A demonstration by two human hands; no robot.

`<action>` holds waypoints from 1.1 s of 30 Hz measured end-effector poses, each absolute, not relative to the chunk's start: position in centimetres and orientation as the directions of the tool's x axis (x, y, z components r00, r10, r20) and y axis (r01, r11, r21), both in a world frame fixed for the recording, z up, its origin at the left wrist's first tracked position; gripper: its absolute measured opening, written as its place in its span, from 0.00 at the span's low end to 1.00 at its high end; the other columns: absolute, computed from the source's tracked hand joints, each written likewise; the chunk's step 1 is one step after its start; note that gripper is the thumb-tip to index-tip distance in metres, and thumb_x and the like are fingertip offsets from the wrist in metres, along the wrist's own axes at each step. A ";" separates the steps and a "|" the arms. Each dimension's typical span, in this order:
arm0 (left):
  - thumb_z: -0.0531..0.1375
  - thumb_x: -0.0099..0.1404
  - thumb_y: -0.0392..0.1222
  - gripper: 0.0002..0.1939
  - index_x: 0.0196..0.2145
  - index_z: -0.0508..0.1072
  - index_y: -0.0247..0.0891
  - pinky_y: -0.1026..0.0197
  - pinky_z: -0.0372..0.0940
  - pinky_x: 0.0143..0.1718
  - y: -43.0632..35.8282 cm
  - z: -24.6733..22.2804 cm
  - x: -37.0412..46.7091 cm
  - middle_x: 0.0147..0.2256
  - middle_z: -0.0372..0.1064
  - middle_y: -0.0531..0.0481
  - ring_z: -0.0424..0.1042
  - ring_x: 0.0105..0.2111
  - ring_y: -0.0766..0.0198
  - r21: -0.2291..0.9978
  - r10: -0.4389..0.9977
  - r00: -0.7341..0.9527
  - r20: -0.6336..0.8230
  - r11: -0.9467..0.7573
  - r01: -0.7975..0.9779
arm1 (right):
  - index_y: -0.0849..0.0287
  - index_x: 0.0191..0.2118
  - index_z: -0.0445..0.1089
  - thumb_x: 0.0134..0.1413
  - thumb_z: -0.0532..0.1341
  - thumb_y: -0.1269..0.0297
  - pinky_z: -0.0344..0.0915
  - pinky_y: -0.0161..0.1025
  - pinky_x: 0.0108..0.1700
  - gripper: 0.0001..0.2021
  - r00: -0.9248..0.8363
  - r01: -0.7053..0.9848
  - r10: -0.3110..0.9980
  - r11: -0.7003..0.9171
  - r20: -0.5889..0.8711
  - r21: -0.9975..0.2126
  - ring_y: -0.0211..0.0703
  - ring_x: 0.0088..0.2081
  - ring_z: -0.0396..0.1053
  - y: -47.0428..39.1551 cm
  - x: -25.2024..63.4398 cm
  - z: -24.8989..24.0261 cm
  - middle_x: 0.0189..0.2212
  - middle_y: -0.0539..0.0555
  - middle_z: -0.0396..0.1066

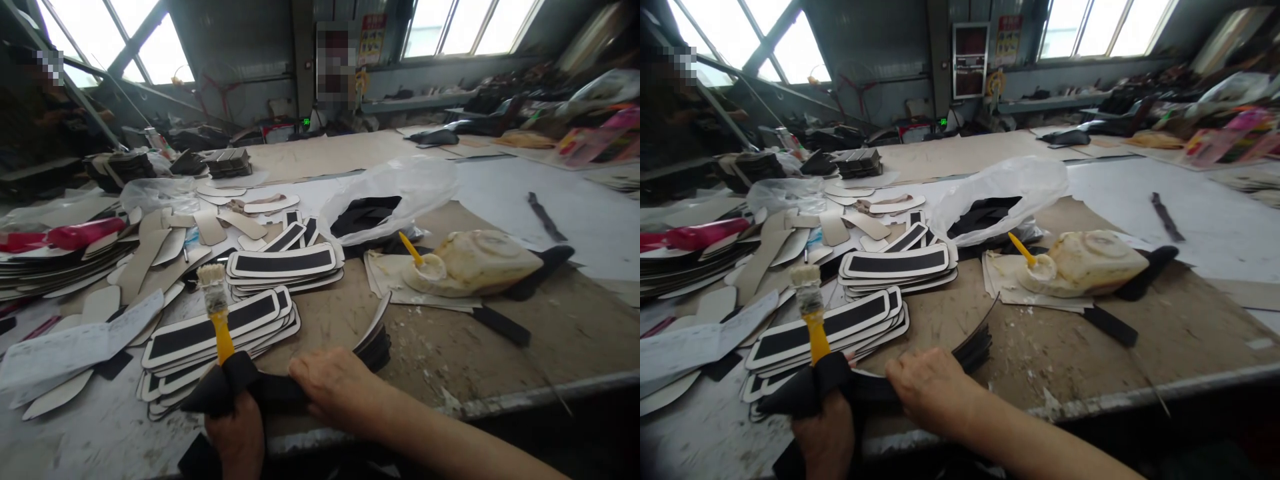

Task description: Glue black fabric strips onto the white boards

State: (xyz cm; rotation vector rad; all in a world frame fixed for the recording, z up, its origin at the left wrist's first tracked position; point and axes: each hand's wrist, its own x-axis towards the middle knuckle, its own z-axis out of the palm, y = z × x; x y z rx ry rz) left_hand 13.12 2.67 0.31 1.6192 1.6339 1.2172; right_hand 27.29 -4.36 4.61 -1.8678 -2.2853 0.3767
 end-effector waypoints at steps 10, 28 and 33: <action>0.57 0.49 0.45 0.15 0.33 0.73 0.33 0.50 0.61 0.47 3.1 -1.4 14.0 0.33 0.72 0.39 0.70 0.41 0.49 0.857 0.943 -0.225 0.245 -0.102 0.506 | 0.53 0.58 0.52 0.27 0.68 0.46 0.35 0.63 0.56 0.48 0.030 0.972 0.999 -0.026 0.012 -0.236 0.62 0.56 0.50 -9.2 37.6 4.7 0.52 0.61 0.60; 0.55 0.54 0.45 0.17 0.35 0.73 0.27 0.51 0.60 0.49 2.0 -1.3 14.1 0.36 0.71 0.32 0.67 0.46 0.47 0.835 0.901 -0.263 0.345 -0.167 0.524 | 0.57 0.35 0.67 0.43 0.60 0.75 0.56 0.45 0.44 0.10 -0.065 0.946 0.996 0.079 0.054 -0.314 0.47 0.38 0.62 -10.8 36.2 3.4 0.34 0.54 0.68; 0.52 0.58 0.45 0.14 0.30 0.74 0.34 0.55 0.57 0.51 2.1 0.1 13.5 0.34 0.73 0.41 0.69 0.42 0.54 0.840 0.916 -0.192 0.354 -0.220 0.496 | 0.59 0.42 0.68 0.56 0.53 0.75 0.54 0.44 0.48 0.11 -0.200 0.976 0.855 0.217 0.479 0.019 0.45 0.42 0.64 -10.2 36.4 1.5 0.36 0.55 0.71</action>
